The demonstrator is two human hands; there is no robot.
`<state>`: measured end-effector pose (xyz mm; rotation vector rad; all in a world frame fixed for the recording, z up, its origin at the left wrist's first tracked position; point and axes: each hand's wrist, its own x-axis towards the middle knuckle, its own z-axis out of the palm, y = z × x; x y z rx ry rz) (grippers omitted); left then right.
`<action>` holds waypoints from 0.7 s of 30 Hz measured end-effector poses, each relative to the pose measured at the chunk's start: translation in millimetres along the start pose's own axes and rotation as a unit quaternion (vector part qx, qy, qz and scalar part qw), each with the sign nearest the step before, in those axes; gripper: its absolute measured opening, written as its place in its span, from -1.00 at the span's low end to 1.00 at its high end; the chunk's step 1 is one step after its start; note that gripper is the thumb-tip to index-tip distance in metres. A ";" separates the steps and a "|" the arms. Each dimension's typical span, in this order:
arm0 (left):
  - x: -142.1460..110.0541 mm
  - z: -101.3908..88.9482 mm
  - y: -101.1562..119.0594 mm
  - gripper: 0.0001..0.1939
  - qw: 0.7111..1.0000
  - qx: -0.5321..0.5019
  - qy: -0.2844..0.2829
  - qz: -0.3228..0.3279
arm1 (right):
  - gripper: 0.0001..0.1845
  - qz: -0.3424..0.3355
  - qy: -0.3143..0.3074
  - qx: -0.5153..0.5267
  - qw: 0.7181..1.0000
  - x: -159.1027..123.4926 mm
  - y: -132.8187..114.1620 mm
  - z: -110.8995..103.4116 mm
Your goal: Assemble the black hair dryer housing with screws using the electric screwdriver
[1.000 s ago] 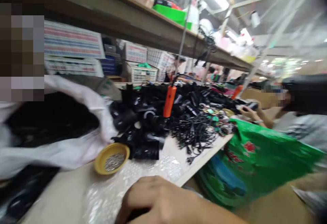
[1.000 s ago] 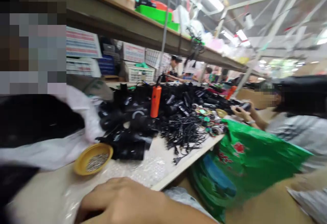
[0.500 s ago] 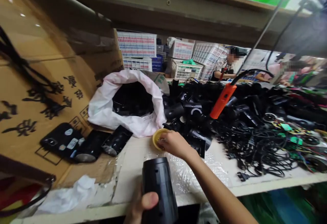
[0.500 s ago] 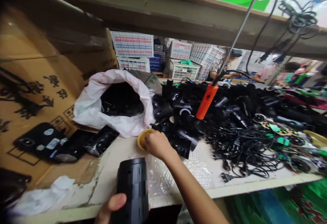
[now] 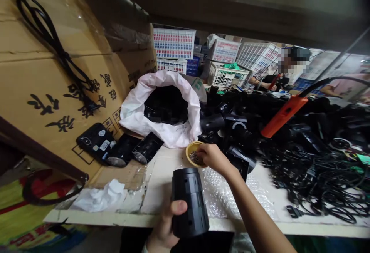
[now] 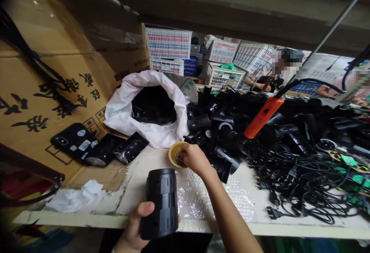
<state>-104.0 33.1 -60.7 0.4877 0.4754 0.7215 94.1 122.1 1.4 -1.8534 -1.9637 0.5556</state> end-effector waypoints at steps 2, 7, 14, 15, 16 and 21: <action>4.3 4.5 -0.4 -0.49 1.000 0.002 0.007 0.006 | -0.84 -0.002 0.024 0.040 0.999 -2.2 2.1 -1.4; 8.8 5.5 -5.1 -0.58 0.999 0.002 0.025 0.039 | -0.91 0.004 0.086 0.115 0.990 -10.2 4.7 -6.7; 6.9 8.9 -4.8 -0.54 0.999 -0.005 0.026 0.033 | -0.83 -0.126 0.018 0.472 0.872 -55.8 -22.7 -13.6; 6.9 8.6 -5.0 -0.52 0.999 -0.006 0.024 0.038 | -0.83 -0.134 0.001 0.466 0.875 -61.5 -27.3 -12.1; 6.9 8.2 -5.3 -0.48 0.999 -0.009 0.026 0.044 | -0.83 -0.137 -0.009 0.450 0.882 -65.8 -31.1 -10.0; 6.0 8.9 -6.9 -0.28 0.998 -0.007 0.032 0.050 | -0.85 -0.126 0.006 0.407 0.905 -70.2 -37.6 0.6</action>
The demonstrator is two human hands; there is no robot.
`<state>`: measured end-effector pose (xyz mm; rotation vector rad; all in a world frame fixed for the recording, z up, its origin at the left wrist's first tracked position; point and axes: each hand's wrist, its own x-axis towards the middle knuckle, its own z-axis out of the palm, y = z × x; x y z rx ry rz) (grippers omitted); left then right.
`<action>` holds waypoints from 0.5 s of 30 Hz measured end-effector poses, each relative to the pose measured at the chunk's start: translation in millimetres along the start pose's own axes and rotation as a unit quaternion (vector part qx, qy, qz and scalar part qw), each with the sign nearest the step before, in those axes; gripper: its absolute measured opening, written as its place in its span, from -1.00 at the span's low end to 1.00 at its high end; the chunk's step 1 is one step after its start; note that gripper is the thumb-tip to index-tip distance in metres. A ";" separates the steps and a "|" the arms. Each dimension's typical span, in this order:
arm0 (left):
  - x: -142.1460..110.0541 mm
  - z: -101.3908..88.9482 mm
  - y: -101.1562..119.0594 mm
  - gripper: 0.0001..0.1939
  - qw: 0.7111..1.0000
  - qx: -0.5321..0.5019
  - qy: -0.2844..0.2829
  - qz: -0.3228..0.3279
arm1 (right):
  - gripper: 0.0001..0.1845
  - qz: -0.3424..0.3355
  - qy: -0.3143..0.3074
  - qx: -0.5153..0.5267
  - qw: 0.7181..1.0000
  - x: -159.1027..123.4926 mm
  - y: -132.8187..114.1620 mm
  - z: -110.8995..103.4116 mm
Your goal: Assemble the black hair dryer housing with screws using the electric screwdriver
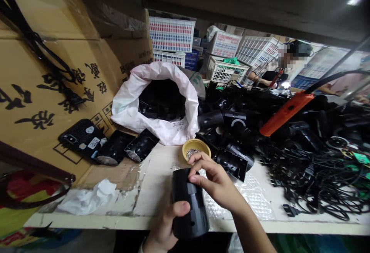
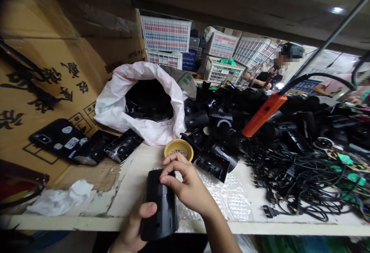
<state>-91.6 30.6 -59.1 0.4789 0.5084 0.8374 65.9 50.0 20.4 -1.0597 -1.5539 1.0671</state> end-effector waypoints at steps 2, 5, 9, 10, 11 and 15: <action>-0.3 1.6 0.5 -0.25 1.000 0.010 -0.012 0.007 | -0.85 -0.008 0.004 -0.011 1.000 0.7 -1.1 1.1; -0.2 2.5 2.1 -0.32 0.999 0.028 -0.030 0.013 | -0.86 -0.013 -0.015 -0.022 1.000 0.2 -6.8 0.9; 0.3 0.5 2.7 -0.37 0.999 0.024 -0.040 -0.002 | -0.87 -0.030 -0.032 -0.058 0.997 -2.7 -13.3 -2.0; 0.4 0.0 2.4 -0.37 0.999 0.014 -0.042 -0.004 | -0.87 -0.034 -0.031 -0.072 0.996 -3.3 -14.3 -2.7; 0.5 -0.2 2.2 -0.37 0.999 0.005 -0.043 -0.003 | -0.87 -0.037 -0.030 -0.086 0.995 -3.6 -15.2 -3.3; 1.0 0.7 2.1 -0.35 0.999 -0.009 -0.033 -0.006 | -0.89 -0.035 -0.029 -0.112 0.993 -2.7 -17.3 -1.6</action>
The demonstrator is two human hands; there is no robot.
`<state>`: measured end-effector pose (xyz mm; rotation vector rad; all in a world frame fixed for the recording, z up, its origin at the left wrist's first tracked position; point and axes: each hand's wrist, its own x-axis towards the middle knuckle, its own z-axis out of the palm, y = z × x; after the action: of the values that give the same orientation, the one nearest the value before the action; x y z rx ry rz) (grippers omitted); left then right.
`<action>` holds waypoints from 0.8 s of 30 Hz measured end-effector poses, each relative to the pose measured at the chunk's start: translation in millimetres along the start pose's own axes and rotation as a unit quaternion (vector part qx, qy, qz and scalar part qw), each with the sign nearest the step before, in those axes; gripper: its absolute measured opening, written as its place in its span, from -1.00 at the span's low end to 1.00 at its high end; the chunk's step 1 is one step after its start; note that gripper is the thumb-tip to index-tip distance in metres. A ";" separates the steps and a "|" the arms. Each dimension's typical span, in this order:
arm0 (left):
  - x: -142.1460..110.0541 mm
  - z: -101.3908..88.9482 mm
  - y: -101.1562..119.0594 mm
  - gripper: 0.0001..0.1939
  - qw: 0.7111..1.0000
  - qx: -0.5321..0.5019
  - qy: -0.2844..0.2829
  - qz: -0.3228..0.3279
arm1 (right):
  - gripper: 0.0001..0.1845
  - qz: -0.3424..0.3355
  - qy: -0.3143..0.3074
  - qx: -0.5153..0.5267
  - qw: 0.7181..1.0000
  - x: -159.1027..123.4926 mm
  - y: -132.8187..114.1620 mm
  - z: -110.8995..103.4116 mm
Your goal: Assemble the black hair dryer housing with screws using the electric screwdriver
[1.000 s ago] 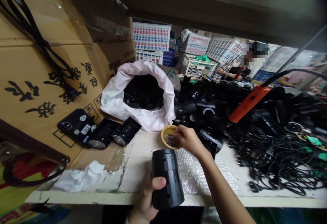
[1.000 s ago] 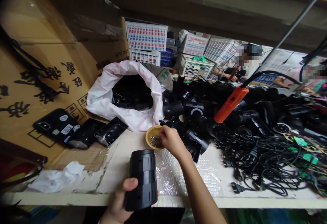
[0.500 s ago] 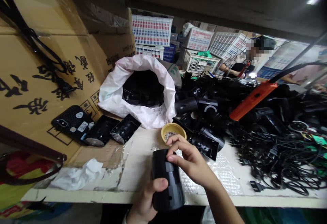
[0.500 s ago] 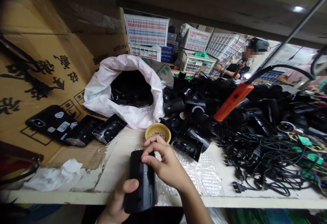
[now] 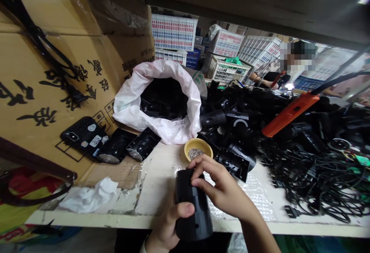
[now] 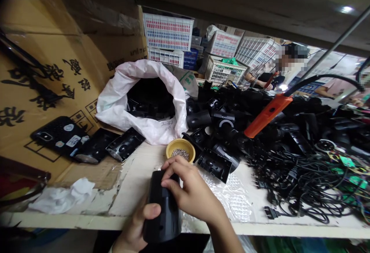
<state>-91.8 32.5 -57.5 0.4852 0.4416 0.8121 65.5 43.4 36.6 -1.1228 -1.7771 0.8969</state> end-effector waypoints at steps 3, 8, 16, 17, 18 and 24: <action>0.9 0.5 1.0 -0.34 1.000 0.009 0.001 -0.007 | -0.89 0.027 0.005 0.024 0.999 3.4 2.3 4.9; 2.3 -2.9 0.6 -0.19 0.999 0.032 -0.009 -0.012 | -0.74 0.130 -0.008 0.167 0.977 9.4 11.7 12.7; -0.8 -1.3 2.8 -0.30 0.999 -0.009 -0.031 -0.013 | -0.58 0.119 -0.091 0.216 0.965 8.5 12.8 4.9; -1.5 -2.2 3.2 -0.38 0.999 -0.011 -0.030 -0.016 | -0.51 0.119 -0.088 0.224 0.963 10.3 15.8 3.4; -2.3 -3.8 3.2 -0.46 0.999 -0.012 -0.038 -0.024 | -0.43 0.114 -0.076 0.231 0.963 13.2 19.7 1.8; -4.7 -18.9 0.9 -0.54 0.978 -0.099 -0.165 -0.084 | -0.79 0.174 0.024 -0.272 0.946 48.0 46.3 -9.0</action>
<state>-105.5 33.9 -71.3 0.3821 0.0903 0.5902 77.0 105.3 12.5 -1.8389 -1.8713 0.5702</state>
